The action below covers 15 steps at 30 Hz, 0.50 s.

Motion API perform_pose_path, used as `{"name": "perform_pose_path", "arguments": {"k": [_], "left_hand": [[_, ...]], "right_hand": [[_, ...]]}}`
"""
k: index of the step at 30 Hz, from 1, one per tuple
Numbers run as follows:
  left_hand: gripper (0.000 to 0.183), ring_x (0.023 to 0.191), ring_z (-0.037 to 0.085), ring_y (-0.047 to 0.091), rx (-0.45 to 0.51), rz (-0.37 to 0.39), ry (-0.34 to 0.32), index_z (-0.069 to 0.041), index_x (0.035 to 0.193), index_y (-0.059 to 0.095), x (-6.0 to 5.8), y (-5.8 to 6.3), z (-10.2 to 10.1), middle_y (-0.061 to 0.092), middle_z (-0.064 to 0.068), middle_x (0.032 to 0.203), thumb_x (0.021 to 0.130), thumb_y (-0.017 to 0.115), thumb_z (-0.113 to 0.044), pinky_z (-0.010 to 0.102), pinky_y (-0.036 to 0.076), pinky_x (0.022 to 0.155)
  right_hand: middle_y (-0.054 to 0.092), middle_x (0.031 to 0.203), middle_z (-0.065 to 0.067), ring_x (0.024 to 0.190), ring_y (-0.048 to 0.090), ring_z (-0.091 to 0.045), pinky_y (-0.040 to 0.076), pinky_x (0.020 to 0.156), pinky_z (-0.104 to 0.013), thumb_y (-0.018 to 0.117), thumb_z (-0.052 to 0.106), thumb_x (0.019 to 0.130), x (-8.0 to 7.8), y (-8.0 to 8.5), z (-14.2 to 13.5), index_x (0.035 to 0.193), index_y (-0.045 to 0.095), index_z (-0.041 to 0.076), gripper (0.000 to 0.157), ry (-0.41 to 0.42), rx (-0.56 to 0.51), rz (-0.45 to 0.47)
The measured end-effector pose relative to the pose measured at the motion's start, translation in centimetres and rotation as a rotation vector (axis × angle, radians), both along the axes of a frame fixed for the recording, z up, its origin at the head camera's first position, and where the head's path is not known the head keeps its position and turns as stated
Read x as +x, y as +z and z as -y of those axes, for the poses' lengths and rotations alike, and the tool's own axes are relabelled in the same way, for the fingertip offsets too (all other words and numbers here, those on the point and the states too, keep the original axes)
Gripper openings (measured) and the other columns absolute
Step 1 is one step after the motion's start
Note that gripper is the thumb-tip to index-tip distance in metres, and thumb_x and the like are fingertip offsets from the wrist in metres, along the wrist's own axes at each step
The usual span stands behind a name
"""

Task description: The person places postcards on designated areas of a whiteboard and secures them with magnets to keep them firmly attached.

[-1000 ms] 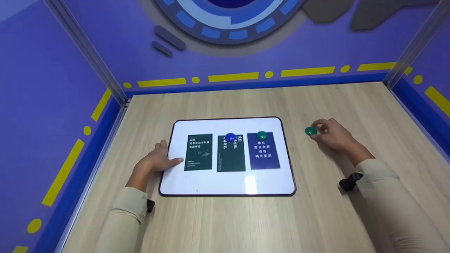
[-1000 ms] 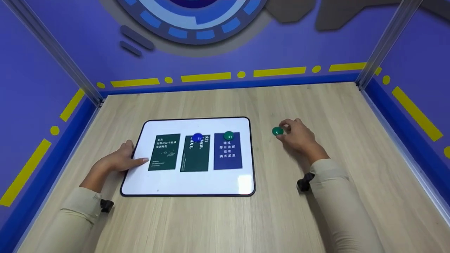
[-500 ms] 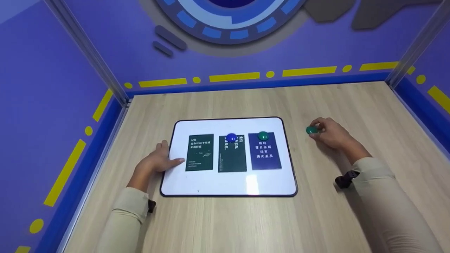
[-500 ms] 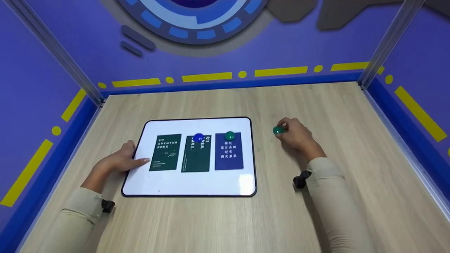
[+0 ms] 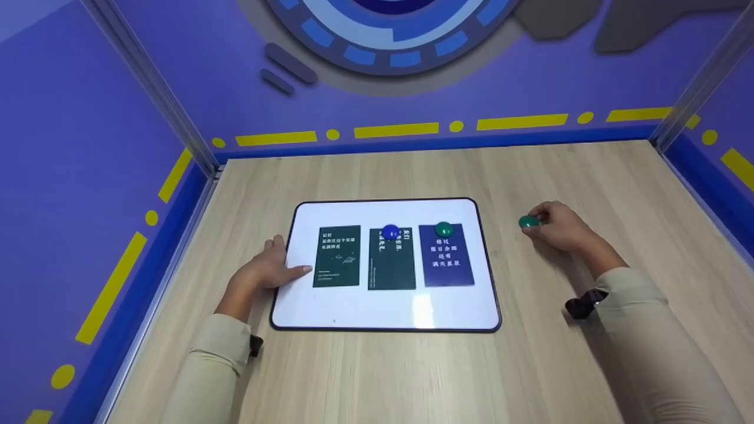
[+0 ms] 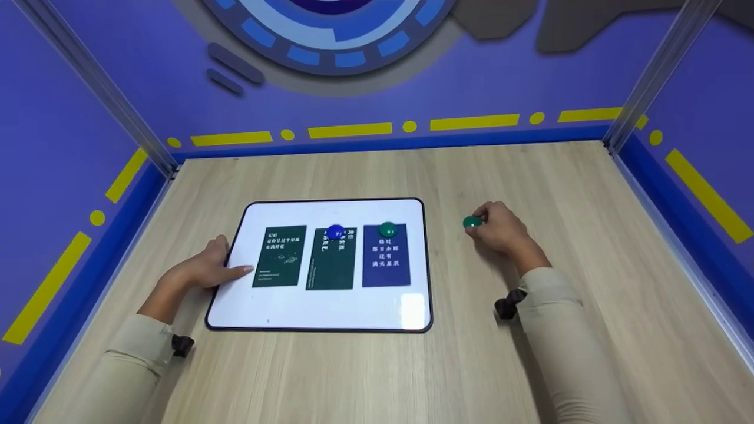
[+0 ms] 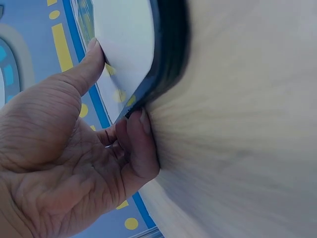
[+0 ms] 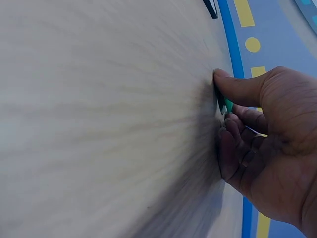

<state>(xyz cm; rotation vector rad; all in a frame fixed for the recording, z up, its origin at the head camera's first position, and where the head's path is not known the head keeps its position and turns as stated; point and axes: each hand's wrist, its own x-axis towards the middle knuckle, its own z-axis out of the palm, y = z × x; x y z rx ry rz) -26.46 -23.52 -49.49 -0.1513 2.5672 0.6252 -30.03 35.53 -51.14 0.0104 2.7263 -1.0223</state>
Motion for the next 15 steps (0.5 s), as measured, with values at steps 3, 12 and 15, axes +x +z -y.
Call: {"name": "perform_pose_path", "arguments": {"k": [3, 12, 15], "left_hand": [[0.115, 0.163, 0.054, 0.015, -0.008, -0.007, -0.011, 0.007, 0.168, -0.006, -0.05, 0.05, 0.16, -0.001, 0.034, 0.176, 0.102, 0.067, -0.052, 0.063, 0.02, 0.133], [0.115, 0.163, 0.054, 0.018, 0.003, -0.011, -0.005, 0.005, 0.168, -0.006, -0.04, -0.05, 0.19, 0.002, 0.034, 0.177, 0.102, 0.067, -0.053, 0.064, 0.022, 0.132], [0.115, 0.162, 0.055, 0.02, 0.005, -0.017, -0.01, 0.005, 0.168, -0.006, 0.01, -0.11, 0.15, 0.004, 0.035, 0.176, 0.102, 0.067, -0.053, 0.064, 0.023, 0.132]], "right_hand": [[0.055, 0.136, -0.028, 0.119, 0.056, -0.036, 0.051, 0.099, -0.043, 0.068, 0.024, 0.104, 0.04, -0.17, 0.05, 0.142, 0.051, -0.009, 0.053, -0.008, -0.013, 0.009], [0.055, 0.134, -0.024, 0.117, 0.055, -0.034, 0.051, 0.099, -0.042, 0.066, 0.027, 0.106, -0.08, 0.19, -0.23, 0.142, 0.051, -0.007, 0.051, 0.003, -0.014, 0.032], [0.056, 0.132, -0.024, 0.116, 0.055, -0.034, 0.05, 0.098, -0.041, 0.065, 0.028, 0.106, -0.11, 0.28, -0.36, 0.142, 0.051, -0.007, 0.052, 0.015, -0.007, 0.035]]}}
